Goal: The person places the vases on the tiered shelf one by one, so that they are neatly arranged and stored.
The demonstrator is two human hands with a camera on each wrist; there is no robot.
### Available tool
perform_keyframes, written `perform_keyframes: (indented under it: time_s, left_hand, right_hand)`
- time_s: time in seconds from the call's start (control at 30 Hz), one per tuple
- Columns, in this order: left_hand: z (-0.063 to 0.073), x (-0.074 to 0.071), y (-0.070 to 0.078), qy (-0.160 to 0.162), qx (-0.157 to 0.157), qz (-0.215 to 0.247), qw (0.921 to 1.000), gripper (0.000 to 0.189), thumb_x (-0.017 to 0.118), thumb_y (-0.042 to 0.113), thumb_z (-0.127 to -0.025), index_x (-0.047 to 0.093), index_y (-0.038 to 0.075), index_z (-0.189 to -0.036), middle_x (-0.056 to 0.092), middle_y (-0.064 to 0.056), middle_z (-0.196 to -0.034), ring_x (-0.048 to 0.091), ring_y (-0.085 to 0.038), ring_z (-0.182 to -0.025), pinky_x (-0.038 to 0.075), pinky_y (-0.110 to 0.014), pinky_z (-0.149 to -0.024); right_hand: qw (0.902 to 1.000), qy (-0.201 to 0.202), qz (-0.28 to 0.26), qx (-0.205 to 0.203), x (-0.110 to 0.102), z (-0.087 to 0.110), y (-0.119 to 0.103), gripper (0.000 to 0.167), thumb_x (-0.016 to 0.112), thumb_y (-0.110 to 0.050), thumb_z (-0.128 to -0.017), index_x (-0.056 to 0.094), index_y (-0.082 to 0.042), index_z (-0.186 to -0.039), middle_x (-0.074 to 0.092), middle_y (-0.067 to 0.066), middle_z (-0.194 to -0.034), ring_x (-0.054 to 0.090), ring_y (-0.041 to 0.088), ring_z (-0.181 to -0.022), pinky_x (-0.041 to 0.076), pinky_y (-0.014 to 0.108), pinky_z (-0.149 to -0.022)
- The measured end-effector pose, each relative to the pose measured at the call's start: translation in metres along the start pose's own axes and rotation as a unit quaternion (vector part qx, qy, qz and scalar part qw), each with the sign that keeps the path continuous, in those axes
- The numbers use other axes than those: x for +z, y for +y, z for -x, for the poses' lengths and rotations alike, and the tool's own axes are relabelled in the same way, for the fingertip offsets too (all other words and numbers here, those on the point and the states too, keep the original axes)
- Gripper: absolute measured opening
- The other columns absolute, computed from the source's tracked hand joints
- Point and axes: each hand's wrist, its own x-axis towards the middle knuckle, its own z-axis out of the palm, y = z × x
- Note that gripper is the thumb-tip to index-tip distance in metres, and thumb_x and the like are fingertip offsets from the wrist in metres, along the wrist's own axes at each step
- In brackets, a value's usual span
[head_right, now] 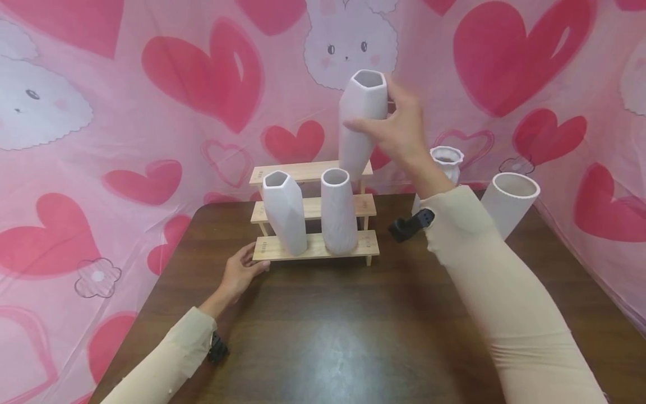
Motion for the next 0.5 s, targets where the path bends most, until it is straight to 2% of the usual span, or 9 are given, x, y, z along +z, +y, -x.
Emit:
perform_keyframes:
  time_s: [0.23, 0.5]
  left_hand:
    - [0.001, 0.001, -0.002, 0.0, -0.005, -0.004, 1.0, 0.065, 0.074, 0.001, -0.082, 0.045, 0.003, -0.141, 0.062, -0.022, -0.122, 0.06, -0.03, -0.109, 0.052, -0.019, -0.072]
    - [0.002, 0.002, -0.003, -0.002, -0.01, -0.005, 0.9999, 0.067, 0.075, 0.003, -0.082, 0.044, 0.004, -0.141, 0.061, -0.021, -0.124, 0.06, -0.03, -0.111, 0.051, -0.019, -0.075]
  right_hand:
    - [0.9995, -0.027, 0.003, 0.017, 0.019, 0.004, -0.005, 0.065, 0.086, -0.021, -0.071, 0.059, -0.024, -0.13, 0.063, 0.003, -0.115, 0.058, 0.017, -0.097, 0.051, 0.029, -0.085]
    - [0.998, -0.058, -0.013, 0.019, 0.039, 0.007, -0.008, 0.066, 0.087, -0.018, -0.071, 0.058, -0.023, -0.131, 0.064, 0.002, -0.114, 0.059, 0.019, -0.098, 0.05, 0.031, -0.084]
